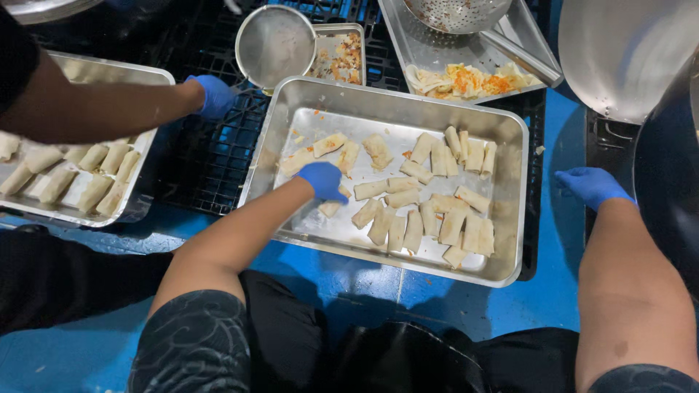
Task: The person arranges rolled spring rolls one at a time on metal trays, filling several trays, then carries a tray to a wok of hot oil and stirs the frying rolls with a long utensil. The person wears blue gloves while handling the rolls and the fried pieces.
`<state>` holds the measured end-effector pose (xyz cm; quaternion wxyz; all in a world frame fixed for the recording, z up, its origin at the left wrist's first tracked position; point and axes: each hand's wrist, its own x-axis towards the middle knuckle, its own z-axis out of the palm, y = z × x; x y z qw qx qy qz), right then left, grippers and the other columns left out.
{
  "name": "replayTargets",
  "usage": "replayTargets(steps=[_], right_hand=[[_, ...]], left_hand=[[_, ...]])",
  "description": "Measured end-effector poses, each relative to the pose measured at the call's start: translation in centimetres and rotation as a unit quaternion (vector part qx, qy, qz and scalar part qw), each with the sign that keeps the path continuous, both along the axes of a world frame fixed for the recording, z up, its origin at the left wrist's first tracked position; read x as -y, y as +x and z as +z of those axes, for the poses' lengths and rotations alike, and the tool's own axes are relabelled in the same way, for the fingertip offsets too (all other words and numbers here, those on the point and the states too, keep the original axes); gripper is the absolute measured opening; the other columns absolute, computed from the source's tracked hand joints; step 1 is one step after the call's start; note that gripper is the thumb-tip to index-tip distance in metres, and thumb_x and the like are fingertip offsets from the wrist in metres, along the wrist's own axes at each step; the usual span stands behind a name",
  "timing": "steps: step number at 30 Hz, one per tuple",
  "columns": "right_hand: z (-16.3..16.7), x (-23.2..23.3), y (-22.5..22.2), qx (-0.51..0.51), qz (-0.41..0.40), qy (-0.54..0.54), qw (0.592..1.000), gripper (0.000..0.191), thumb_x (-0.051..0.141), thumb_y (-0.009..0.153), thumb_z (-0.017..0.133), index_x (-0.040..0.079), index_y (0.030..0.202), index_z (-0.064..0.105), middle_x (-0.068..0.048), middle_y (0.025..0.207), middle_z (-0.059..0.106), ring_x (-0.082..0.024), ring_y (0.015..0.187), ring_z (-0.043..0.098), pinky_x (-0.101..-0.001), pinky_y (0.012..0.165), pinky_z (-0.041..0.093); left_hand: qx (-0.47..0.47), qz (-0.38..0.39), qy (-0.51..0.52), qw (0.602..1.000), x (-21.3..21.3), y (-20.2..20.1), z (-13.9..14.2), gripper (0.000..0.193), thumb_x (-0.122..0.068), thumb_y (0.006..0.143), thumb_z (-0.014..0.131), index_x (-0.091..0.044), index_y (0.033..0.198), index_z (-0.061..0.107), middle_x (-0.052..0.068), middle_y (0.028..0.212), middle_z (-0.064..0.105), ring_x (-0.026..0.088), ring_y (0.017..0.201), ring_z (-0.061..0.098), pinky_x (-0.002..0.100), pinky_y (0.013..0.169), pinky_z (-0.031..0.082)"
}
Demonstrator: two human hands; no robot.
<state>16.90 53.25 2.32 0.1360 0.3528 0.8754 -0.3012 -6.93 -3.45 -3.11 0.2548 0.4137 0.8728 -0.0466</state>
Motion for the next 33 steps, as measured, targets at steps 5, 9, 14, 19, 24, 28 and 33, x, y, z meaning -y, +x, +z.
replayTargets(steps=[5,9,14,19,24,28,33], right_hand=[[-0.2,0.0,0.2,0.006,-0.001,-0.021,1.000,0.049,0.041,0.102,0.062,0.000,0.126,0.074,-0.020,0.110,0.078,-0.029,0.102,0.072,-0.0419,0.099,0.050],[-0.1,0.0,0.3,0.010,-0.009,-0.018,1.000,0.047,0.040,0.101,0.063,0.001,0.127,0.072,-0.019,0.110,0.077,-0.028,0.101,0.072,-0.0423,0.096,0.051],[-0.1,0.4,0.3,0.003,-0.025,-0.029,0.999,0.049,0.041,0.100,0.065,0.001,0.127,0.072,-0.019,0.108,0.076,-0.029,0.099,0.071,-0.0436,0.092,0.051],[-0.3,0.4,0.5,0.005,-0.051,-0.026,0.998,0.053,0.043,0.099,0.068,0.001,0.130,0.071,-0.020,0.107,0.076,-0.033,0.097,0.071,-0.0465,0.087,0.051],[0.4,0.8,0.3,0.009,-0.032,-0.031,0.999,0.052,0.044,0.098,0.065,0.005,0.133,0.072,-0.018,0.110,0.077,-0.030,0.100,0.068,-0.0470,0.087,0.053],[1.5,1.3,0.4,0.023,-0.014,0.002,1.000,0.052,0.045,0.098,0.065,0.007,0.133,0.072,-0.016,0.113,0.076,-0.030,0.100,0.069,-0.0461,0.088,0.053],[1.6,1.0,0.9,0.045,-0.055,-0.031,0.997,0.051,0.046,0.096,0.064,0.010,0.132,0.070,-0.015,0.114,0.075,-0.033,0.095,0.069,-0.0525,0.081,0.055]], left_hand=[[0.025,0.037,-0.014,0.999,-0.2,1.7,-1.7,0.069,-0.061,0.060,0.085,-0.004,0.098,0.079,0.020,0.104,0.076,0.034,0.094,0.073,0.045,0.085,0.058],[0.049,0.043,-0.034,0.997,-0.4,0.8,-2.4,0.062,-0.053,0.063,0.086,-0.004,0.101,0.080,0.020,0.105,0.077,0.034,0.094,0.073,0.044,0.086,0.059],[0.410,0.218,0.054,0.884,1.5,-1.4,-0.7,0.055,-0.029,0.079,0.080,-0.001,0.125,0.068,0.019,0.115,0.072,0.029,0.095,0.072,0.044,0.085,0.062],[0.750,0.279,0.186,0.571,3.2,-1.6,1.6,0.049,-0.002,0.089,0.058,0.008,0.137,0.054,0.020,0.127,0.068,0.030,0.116,0.071,0.041,0.103,0.057],[0.761,0.235,0.171,0.580,2.8,-1.5,2.6,0.049,-0.007,0.091,0.058,0.003,0.139,0.051,0.020,0.124,0.068,0.031,0.115,0.069,0.040,0.100,0.056],[0.525,0.283,0.072,0.799,2.0,-1.4,0.7,0.060,-0.024,0.087,0.077,0.005,0.135,0.057,0.018,0.123,0.070,0.025,0.106,0.072,0.036,0.085,0.062],[0.387,0.083,-0.079,0.915,0.1,0.7,-2.7,0.065,-0.039,0.074,0.083,-0.004,0.127,0.067,0.013,0.115,0.073,0.022,0.092,0.071,0.036,0.073,0.061]])
